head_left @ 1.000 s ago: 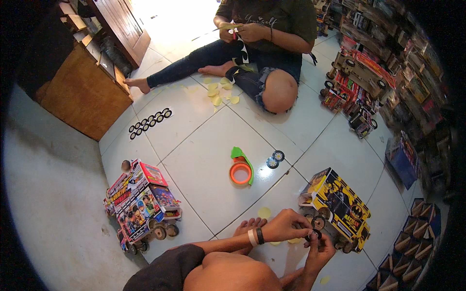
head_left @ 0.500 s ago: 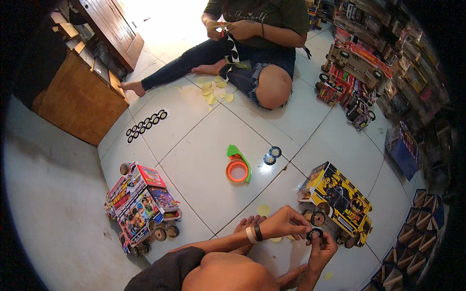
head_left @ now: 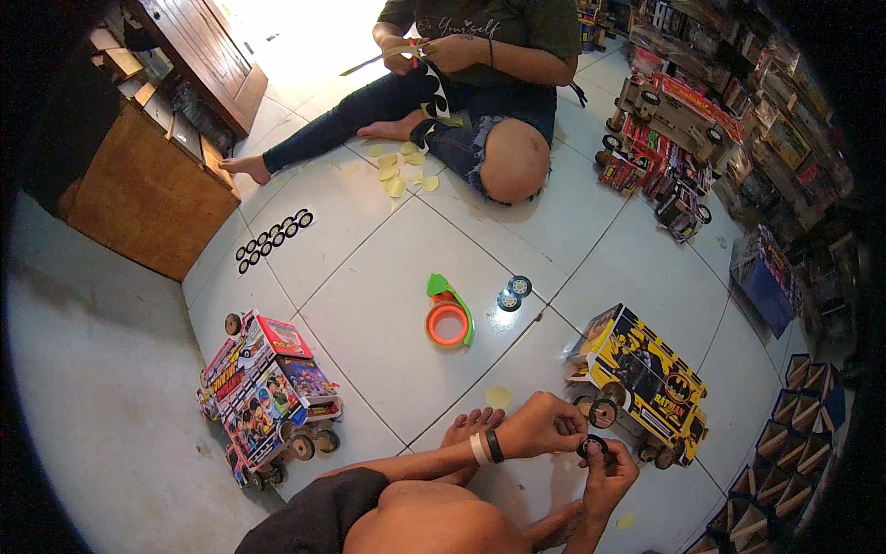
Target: The person assembles cardboard toy trucks by attaching circular wheel stickers to the wheel hubs. They handle multiple truck bodies, including a red truck and a yellow Batman-themed truck, applying stickers to each wheel position.
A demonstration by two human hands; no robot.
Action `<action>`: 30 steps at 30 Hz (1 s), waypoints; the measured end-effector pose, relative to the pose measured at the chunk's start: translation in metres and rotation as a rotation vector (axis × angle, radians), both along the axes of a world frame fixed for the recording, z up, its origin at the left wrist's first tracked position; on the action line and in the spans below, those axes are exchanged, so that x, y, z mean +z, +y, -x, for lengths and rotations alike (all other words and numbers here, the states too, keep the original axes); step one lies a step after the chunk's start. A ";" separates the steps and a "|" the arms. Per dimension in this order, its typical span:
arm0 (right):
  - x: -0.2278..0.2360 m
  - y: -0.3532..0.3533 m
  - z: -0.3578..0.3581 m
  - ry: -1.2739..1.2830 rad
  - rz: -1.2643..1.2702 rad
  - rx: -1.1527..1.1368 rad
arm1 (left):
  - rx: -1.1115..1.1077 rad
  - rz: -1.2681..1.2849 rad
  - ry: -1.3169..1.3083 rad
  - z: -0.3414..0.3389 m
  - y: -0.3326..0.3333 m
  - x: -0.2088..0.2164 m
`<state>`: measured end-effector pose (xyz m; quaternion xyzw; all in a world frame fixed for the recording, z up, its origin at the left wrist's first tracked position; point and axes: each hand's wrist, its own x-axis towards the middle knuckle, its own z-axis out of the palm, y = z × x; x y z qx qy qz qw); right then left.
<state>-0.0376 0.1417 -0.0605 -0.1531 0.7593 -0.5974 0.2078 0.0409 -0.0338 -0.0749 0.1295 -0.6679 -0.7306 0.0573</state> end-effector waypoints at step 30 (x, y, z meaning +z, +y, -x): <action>-0.001 0.009 0.015 -0.184 0.061 -0.090 | -0.034 -0.252 -0.097 0.009 0.008 0.006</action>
